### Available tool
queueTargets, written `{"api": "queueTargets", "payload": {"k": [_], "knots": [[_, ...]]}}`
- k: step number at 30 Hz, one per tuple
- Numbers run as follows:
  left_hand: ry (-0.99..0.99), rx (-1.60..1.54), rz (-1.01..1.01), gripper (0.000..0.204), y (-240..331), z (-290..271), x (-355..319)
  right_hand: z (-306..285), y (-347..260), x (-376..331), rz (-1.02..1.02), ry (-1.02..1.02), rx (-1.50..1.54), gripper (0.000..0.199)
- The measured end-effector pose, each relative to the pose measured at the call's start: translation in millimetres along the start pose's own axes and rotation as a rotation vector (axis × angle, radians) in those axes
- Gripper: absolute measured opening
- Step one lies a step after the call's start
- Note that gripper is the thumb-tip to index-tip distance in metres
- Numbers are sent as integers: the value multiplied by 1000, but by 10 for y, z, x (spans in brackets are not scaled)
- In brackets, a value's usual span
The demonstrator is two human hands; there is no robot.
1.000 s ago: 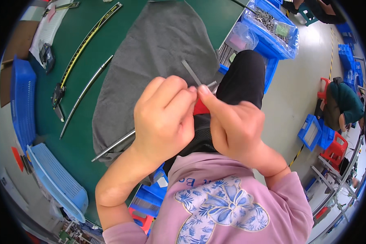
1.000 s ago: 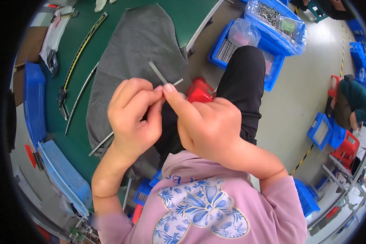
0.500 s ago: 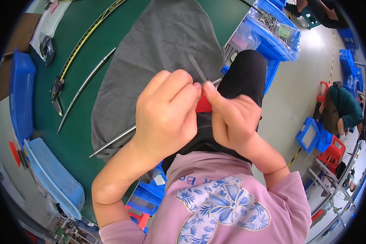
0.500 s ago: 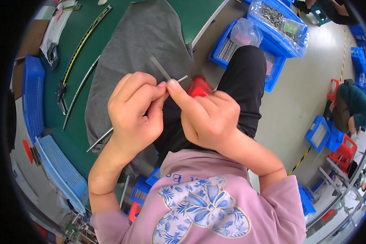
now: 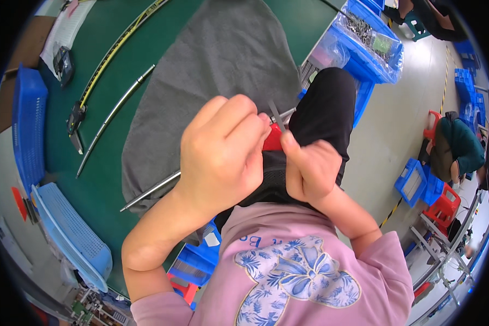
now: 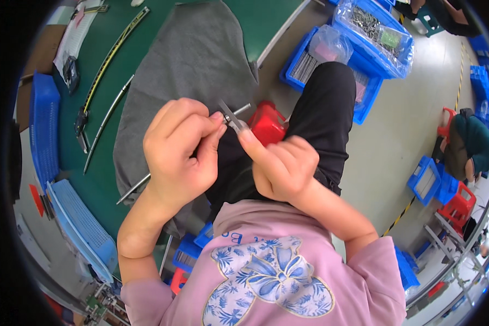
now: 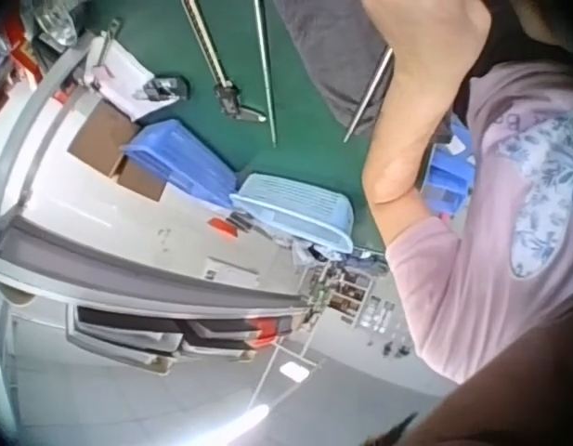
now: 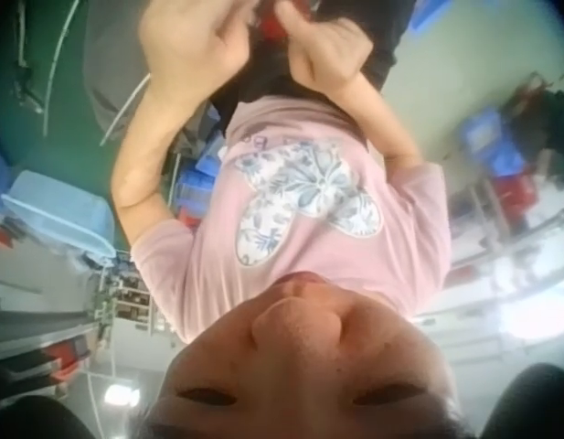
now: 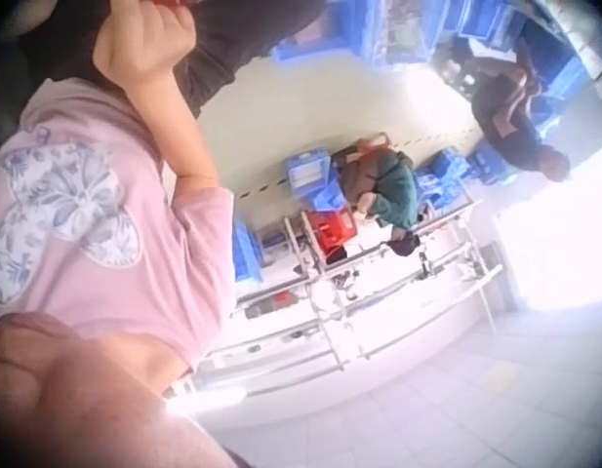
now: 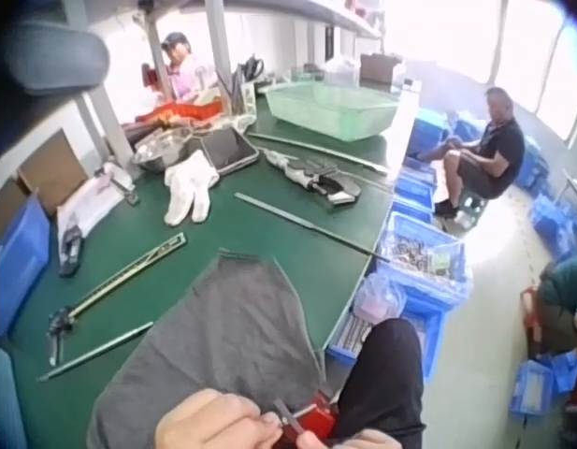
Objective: Assembling a small metal component onto a long metal rod and using a file for adjustment at a manufacturing workbench.
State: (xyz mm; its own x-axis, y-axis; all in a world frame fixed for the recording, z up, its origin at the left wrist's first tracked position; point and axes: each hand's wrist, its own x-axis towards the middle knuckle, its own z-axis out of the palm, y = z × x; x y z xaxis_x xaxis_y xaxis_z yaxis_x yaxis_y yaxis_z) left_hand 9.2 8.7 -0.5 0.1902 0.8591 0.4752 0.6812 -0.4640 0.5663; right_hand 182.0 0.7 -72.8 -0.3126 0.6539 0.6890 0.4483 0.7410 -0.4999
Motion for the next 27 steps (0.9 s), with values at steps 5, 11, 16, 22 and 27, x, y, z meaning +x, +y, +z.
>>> {"api": "queueTargets", "payload": {"k": [5, 11, 16, 22, 27], "knots": [[30, 7, 9, 19, -9, -23, -18, 77, -11, 20, -33, 48, 5, 50], [25, 22, 18, 20, -3, -9, -19, 59, 14, 179, -27, -22, 3, 51], [13, 15, 10, 17, 6, -3, 22, -46, -47, -146, 36, -32, 0, 54], [12, 31, 30, 14, -11, -14, -33, -119, -159, 175, 76, -94, -15, 54], [17, 32, 35, 20, -1, -2, -3, -174, -159, 293, 78, -118, -18, 55]]}}
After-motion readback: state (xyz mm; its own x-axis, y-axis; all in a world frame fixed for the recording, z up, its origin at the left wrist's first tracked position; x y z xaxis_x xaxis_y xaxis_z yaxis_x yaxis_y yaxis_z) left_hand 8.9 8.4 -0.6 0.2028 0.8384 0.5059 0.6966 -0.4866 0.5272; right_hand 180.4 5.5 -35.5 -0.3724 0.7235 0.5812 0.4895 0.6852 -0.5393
